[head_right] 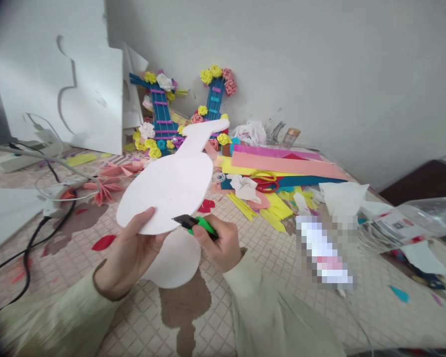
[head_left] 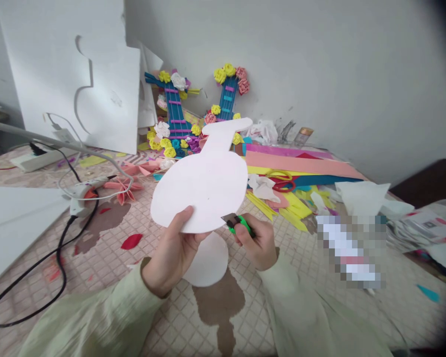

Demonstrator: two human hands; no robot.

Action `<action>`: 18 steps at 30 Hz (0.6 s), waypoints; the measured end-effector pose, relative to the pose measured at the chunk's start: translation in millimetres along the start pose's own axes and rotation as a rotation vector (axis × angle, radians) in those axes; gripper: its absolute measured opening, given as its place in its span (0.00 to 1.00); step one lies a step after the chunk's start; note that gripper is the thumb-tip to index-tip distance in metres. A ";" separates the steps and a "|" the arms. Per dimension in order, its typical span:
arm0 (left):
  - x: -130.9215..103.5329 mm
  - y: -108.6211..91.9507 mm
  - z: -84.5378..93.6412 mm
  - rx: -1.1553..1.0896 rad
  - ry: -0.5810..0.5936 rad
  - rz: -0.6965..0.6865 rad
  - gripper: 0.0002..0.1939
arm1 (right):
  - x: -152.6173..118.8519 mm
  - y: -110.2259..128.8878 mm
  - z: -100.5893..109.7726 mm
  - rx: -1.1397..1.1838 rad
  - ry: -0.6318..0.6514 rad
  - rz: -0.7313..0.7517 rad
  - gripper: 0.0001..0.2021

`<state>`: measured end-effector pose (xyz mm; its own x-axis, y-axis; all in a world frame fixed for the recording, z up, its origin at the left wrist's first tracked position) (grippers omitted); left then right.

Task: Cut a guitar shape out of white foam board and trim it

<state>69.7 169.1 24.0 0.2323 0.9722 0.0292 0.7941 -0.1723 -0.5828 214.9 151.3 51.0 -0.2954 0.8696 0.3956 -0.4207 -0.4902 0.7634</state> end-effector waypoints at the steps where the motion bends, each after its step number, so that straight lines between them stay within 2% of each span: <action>1: -0.1 0.7 -0.1 -0.001 -0.003 0.013 0.18 | 0.3 1.4 -0.4 -0.013 0.002 0.011 0.14; 6: -1.6 0.1 0.7 -0.040 -0.048 0.047 0.16 | 1.3 4.3 -7.5 -0.064 0.066 0.056 0.12; 12: -2.9 0.0 -0.3 -0.042 -0.032 0.048 0.17 | -2.2 1.0 0.3 -0.044 -0.018 0.033 0.14; 18: -2.3 2.7 -0.5 -0.065 -0.025 0.068 0.17 | -0.1 4.7 -6.9 -0.064 0.043 0.061 0.13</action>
Point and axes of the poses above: each hand's wrist, its own x-axis towards the middle knuckle, its own z-axis out of the back of the hand, y = z × x, the point moved 9 cm from there along x, towards the middle knuckle, and after that the axes turned 15 degrees about y, right-handed, at the moved point
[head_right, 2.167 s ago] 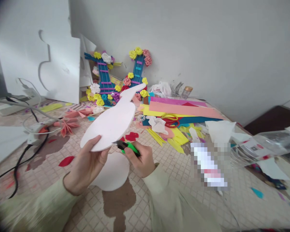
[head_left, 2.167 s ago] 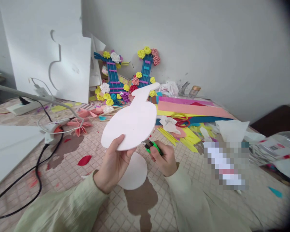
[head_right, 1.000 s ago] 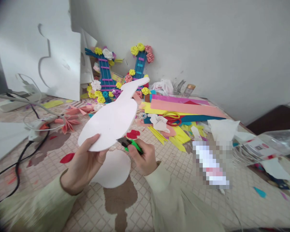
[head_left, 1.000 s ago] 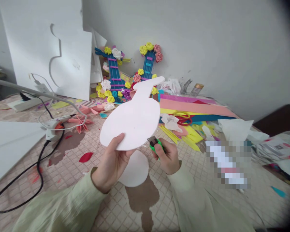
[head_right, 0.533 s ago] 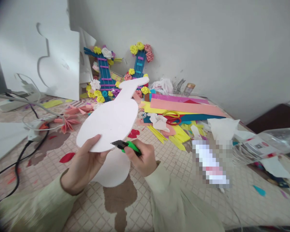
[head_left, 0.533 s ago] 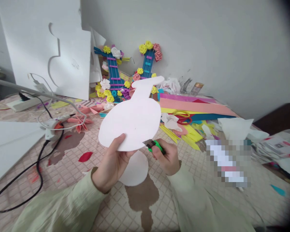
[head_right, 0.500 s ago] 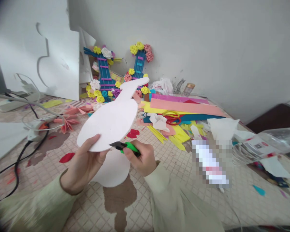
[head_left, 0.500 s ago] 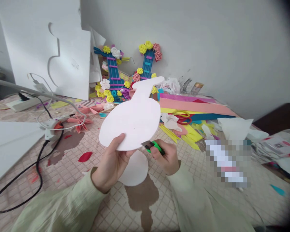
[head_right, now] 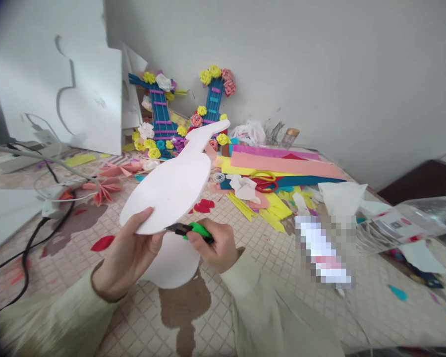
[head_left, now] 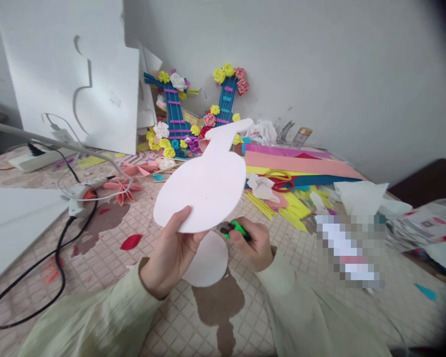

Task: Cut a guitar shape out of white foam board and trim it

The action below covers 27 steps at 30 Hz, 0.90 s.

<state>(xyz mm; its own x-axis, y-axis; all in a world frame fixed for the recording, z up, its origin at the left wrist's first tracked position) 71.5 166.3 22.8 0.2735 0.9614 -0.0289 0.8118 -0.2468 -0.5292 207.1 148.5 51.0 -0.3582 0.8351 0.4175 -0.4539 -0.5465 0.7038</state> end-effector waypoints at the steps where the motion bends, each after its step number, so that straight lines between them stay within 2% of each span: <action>1: 0.2 -0.1 0.6 0.000 -0.005 -0.001 0.17 | -0.6 -1.6 1.9 0.021 -0.022 -0.010 0.14; 5: 0.9 1.6 0.9 0.000 0.012 0.006 0.17 | -3.2 -5.2 7.6 0.036 -0.080 -0.041 0.15; 15: -0.7 6.4 0.8 -0.005 0.022 0.030 0.16 | -2.9 0.5 7.3 -0.026 -0.082 -0.009 0.13; 20: -0.1 1.5 1.5 -0.024 -0.010 0.013 0.16 | -1.4 3.2 5.2 -0.082 -0.055 0.042 0.12; 24: -0.4 -2.4 -0.2 -0.028 -0.020 -0.011 0.15 | -3.2 12.5 9.9 -0.051 -0.100 0.150 0.19; 27: -1.0 -4.8 -1.0 -0.029 -0.010 -0.030 0.15 | -2.1 20.0 7.4 -0.155 -0.102 0.175 0.24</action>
Point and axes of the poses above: each hand's wrist, its own x-axis towards the middle knuckle, its own z-axis out of the back of the hand, y = z × x, the point moved 9 cm from there along x, towards the middle knuckle, and after that the axes turned 15 degrees about y, right-handed, at the moved point
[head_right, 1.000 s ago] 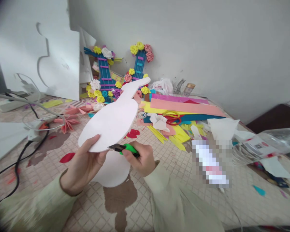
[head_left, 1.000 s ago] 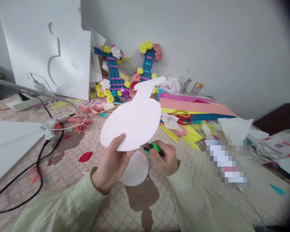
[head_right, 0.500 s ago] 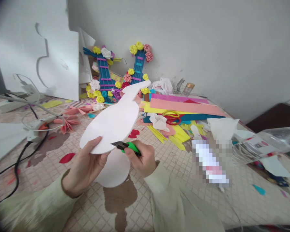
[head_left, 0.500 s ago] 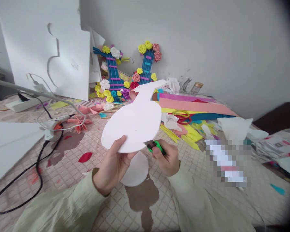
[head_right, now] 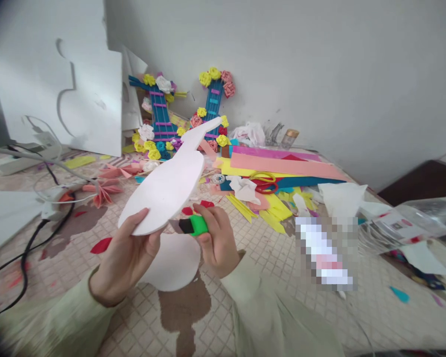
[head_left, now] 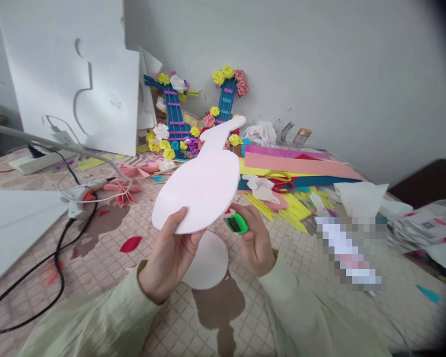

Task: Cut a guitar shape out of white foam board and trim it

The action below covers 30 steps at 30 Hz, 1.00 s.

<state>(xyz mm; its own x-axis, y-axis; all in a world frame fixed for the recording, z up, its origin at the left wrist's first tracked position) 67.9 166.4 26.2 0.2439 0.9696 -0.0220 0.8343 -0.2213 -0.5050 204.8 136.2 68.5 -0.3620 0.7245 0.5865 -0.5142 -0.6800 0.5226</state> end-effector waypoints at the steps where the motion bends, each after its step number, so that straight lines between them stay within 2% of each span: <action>1: -0.1 -0.1 -0.2 0.000 0.006 0.001 0.15 | 0.8 2.3 -1.5 -0.050 0.008 0.005 0.24; 5: -0.2 0.5 0.2 -0.016 0.010 0.004 0.15 | 0.9 7.6 -2.7 -0.187 -0.009 0.016 0.20; 11: 0.4 -1.0 2.4 -0.011 -0.005 -0.010 0.14 | -0.8 11.3 0.9 -0.236 -0.025 0.049 0.18; 22: 3.4 -10.5 2.3 -0.009 0.040 -0.075 0.17 | -1.6 10.9 4.8 -0.226 -0.046 0.062 0.18; 26: 3.5 -11.9 1.6 0.018 0.077 -0.075 0.18 | -3.3 9.2 9.3 -0.218 -0.083 0.068 0.18; 30: 1.5 -9.7 2.5 0.043 0.055 -0.053 0.18 | -3.8 5.3 18.0 -0.205 -0.141 0.047 0.17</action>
Point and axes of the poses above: each hand's wrist, its own x-axis towards the middle knuckle, its own z-axis out of the back of the hand, y = z × x, the point moved 9 cm from there along x, towards the middle knuckle, and after that the axes turned 15 degrees about y, right-handed, at the moved point
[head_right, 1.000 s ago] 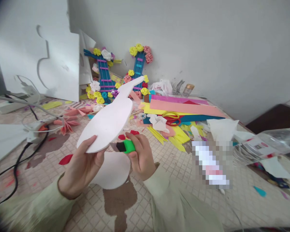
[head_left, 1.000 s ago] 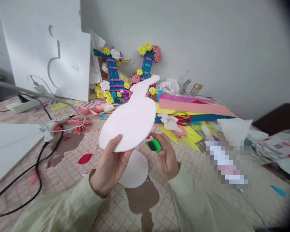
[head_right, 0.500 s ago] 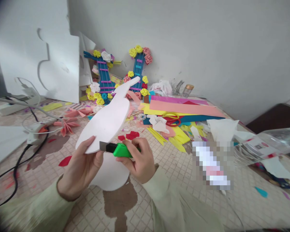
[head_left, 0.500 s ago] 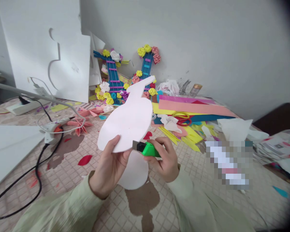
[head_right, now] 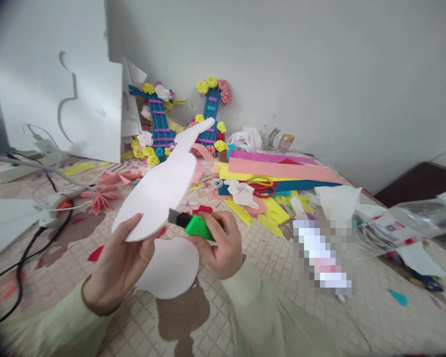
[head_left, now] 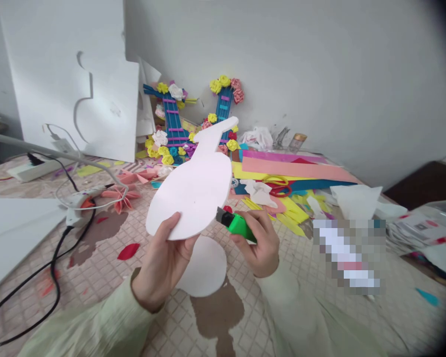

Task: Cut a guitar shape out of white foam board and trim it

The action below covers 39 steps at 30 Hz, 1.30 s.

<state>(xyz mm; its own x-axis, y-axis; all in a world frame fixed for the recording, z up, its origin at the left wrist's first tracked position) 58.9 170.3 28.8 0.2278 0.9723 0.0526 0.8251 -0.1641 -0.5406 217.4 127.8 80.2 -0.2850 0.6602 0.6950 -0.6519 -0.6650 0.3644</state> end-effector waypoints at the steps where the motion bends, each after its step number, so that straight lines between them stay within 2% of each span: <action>1: -0.7 0.2 0.0 0.000 -0.009 0.001 0.19 | 0.1 -1.2 1.7 0.002 -0.012 -0.004 0.16; 12: -2.8 0.2 5.7 -0.050 0.005 0.011 0.21 | 0.4 -5.0 7.4 0.046 -0.038 0.002 0.15; 17: -3.0 -1.3 3.6 -0.034 -0.001 0.004 0.23 | 0.5 -1.2 4.8 0.080 0.000 0.042 0.16; 30: -1.2 -10.9 -2.8 0.026 0.076 -0.069 0.25 | 1.3 2.5 7.7 0.079 -0.017 0.061 0.16; 39: 1.1 -6.1 1.5 0.002 0.056 -0.009 0.23 | -2.3 1.5 8.8 0.051 -0.049 0.051 0.16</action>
<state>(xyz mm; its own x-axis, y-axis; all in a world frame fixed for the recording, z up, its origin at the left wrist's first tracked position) 53.3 172.6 30.9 0.2484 0.9630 0.1043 0.8262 -0.1544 -0.5419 223.2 122.2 84.6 -0.2808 0.6081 0.7425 -0.6004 -0.7149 0.3584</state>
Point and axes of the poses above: each hand's wrist, its own x-axis towards the middle knuckle, its own z-axis out of the back of the hand, y = z × x, the point moved 9 cm from there along x, towards the middle knuckle, and after that the axes turned 15 degrees about y, right-handed, at the moved point
